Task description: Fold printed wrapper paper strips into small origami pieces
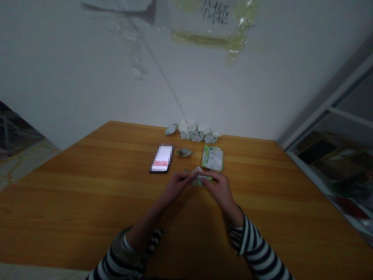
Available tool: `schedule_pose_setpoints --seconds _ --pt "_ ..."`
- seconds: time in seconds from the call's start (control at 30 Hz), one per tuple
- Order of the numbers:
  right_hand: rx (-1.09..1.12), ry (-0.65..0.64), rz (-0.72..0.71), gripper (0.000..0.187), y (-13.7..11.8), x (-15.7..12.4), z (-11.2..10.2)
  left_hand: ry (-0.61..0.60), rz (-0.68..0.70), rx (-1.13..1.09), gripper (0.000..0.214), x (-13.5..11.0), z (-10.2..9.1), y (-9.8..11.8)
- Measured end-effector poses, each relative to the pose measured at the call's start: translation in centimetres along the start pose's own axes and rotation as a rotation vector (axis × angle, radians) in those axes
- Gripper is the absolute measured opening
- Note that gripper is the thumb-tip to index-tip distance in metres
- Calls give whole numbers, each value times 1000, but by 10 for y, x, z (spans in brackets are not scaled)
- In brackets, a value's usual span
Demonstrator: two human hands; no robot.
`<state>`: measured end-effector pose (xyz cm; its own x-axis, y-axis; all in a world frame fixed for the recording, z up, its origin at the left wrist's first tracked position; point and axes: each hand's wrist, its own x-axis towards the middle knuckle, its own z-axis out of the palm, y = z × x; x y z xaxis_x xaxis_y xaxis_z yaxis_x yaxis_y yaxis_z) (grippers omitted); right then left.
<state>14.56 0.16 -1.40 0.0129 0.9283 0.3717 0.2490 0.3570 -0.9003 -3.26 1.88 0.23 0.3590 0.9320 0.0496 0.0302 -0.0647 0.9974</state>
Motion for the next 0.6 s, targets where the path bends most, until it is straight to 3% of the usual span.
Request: schedule_pose_setpoints --seconds 0.17,0.3,0.47,0.6 --pt "187 32 193 23 3 0 4 89 -11 -10 37 3 -1 -6" --pt "316 35 217 34 2 -3 11 175 -5 -73 35 4 0 -8" --pt "283 54 215 25 5 -3 10 172 50 -13 27 3 0 -6" --pt "295 67 233 20 8 0 3 65 66 83 20 3 -1 -7"
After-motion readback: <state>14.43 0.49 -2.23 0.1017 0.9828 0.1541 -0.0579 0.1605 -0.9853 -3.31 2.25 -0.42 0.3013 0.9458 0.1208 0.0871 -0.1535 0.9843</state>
